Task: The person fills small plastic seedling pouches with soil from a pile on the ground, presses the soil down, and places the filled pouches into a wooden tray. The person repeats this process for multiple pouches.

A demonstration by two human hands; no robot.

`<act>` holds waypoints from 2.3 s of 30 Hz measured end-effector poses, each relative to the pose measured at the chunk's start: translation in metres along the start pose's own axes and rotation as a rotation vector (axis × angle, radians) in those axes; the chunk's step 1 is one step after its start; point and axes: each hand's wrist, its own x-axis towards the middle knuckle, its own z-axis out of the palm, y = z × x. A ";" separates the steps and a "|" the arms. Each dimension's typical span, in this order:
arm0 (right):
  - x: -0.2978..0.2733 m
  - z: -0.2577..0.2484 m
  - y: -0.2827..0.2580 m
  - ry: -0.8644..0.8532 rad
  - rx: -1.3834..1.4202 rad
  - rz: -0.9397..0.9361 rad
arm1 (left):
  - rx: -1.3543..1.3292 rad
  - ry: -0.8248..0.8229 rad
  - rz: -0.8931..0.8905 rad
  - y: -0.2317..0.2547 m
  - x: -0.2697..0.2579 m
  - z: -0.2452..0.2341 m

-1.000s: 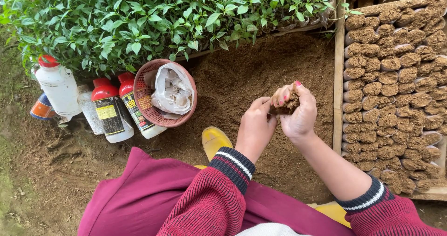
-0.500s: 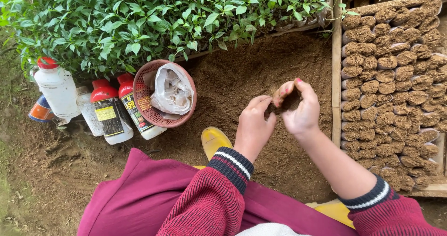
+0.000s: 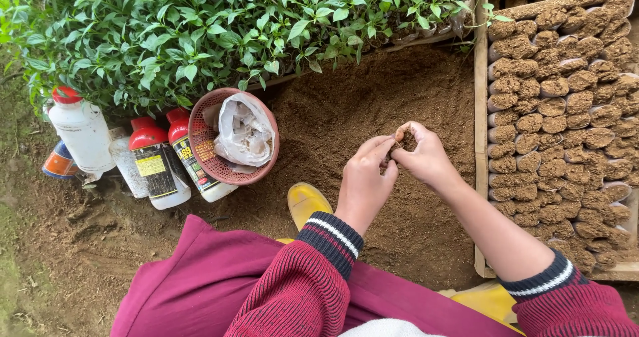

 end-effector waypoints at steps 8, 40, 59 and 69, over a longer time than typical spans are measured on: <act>0.059 -0.052 0.065 0.079 -0.249 -0.077 | 0.004 -0.002 -0.004 -0.001 0.002 0.001; 0.005 0.014 -0.011 0.116 0.926 -0.177 | -0.118 0.044 -0.089 -0.012 0.001 0.023; 0.007 -0.020 -0.007 -0.068 0.258 0.126 | -0.208 0.126 -0.018 -0.010 0.005 0.023; -0.006 -0.026 -0.045 -0.074 0.300 0.204 | -0.285 -0.050 -0.065 -0.001 0.004 0.018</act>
